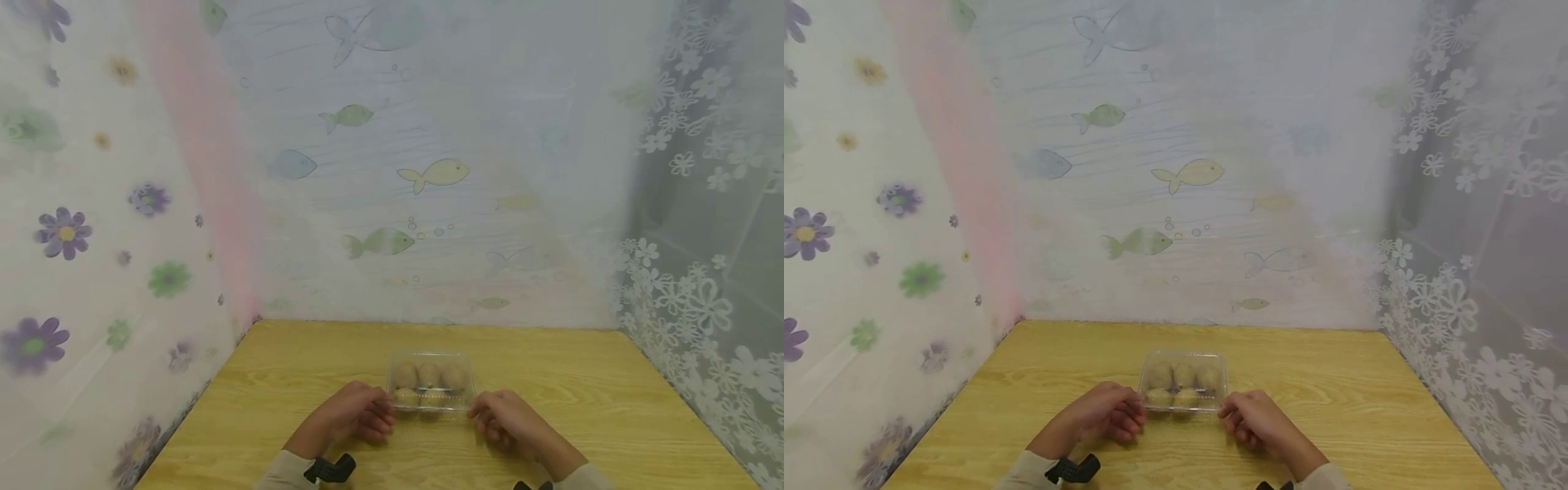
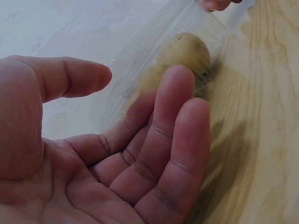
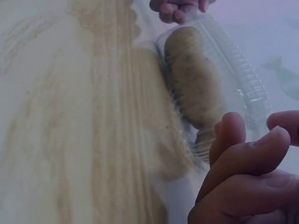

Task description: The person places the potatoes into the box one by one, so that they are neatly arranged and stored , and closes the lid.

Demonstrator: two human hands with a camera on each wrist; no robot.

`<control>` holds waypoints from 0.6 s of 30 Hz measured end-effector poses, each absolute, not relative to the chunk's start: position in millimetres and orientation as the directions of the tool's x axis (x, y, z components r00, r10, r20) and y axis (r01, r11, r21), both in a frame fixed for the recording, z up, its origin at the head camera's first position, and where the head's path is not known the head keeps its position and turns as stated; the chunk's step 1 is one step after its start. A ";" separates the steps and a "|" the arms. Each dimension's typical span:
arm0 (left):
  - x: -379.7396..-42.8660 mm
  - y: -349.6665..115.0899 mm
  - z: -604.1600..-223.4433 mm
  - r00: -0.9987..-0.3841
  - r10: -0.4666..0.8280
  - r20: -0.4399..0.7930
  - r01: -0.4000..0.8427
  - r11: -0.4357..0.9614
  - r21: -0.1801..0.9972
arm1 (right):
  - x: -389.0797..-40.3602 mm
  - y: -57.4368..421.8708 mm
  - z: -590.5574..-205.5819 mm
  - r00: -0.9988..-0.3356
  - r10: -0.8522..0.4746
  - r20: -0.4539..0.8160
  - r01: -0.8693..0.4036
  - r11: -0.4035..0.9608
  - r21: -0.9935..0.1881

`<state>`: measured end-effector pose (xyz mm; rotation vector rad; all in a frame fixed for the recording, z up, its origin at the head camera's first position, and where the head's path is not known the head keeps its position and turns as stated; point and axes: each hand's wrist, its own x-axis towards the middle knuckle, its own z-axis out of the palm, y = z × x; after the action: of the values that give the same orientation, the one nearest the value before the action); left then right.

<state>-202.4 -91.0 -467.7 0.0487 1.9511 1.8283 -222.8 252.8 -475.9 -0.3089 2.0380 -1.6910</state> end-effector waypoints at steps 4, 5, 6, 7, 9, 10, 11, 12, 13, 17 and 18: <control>-203.5 -98.6 -464.4 -0.898 0.324 -0.297 -0.264 0.141 0.954 | -226.1 257.6 -471.3 -0.877 -0.427 -0.221 0.111 0.267 -0.957; -204.0 -100.5 -463.8 -0.899 0.324 -0.295 -0.258 0.151 0.954 | -226.7 259.8 -469.5 -0.877 -0.426 -0.224 0.107 0.282 -0.953; -204.3 -102.3 -462.9 -0.900 0.323 -0.293 -0.253 0.161 0.954 | -227.4 262.3 -467.8 -0.875 -0.427 -0.228 0.104 0.294 -0.950; -204.8 -104.3 -462.2 -0.900 0.323 -0.294 -0.250 0.171 0.953 | -228.2 264.9 -466.0 -0.872 -0.431 -0.231 0.100 0.306 -0.947; -205.1 -108.3 -460.1 -0.899 0.319 -0.301 -0.249 0.194 0.949 | -229.8 270.6 -461.9 -0.868 -0.436 -0.237 0.092 0.329 -0.940; -205.2 -110.3 -459.4 -0.898 0.317 -0.304 -0.247 0.208 0.946 | -230.6 273.5 -459.8 -0.867 -0.437 -0.241 0.090 0.338 -0.937; -205.3 -112.3 -458.5 -0.899 0.313 -0.308 -0.245 0.223 0.943 | -231.3 276.4 -457.8 -0.866 -0.438 -0.242 0.083 0.350 -0.933; -205.2 -114.4 -457.1 -0.900 0.307 -0.311 -0.244 0.236 0.941 | -232.1 279.2 -455.7 -0.865 -0.439 -0.242 0.076 0.363 -0.929; -205.2 -116.4 -455.7 -0.900 0.302 -0.313 -0.241 0.253 0.937 | -232.7 282.0 -453.5 -0.864 -0.443 -0.241 0.066 0.375 -0.925; -205.1 -124.1 -449.8 -0.909 0.281 -0.307 -0.206 0.336 0.919 | -234.0 292.6 -443.1 -0.859 -0.460 -0.225 0.012 0.421 -0.907; -205.2 -125.8 -448.0 -0.911 0.277 -0.305 -0.195 0.363 0.911 | -234.3 294.9 -440.2 -0.857 -0.463 -0.224 0.003 0.431 -0.902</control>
<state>-205.2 -125.8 -448.0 0.0712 2.2213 1.5680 -234.3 294.9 -440.2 -0.3893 2.2457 -1.4177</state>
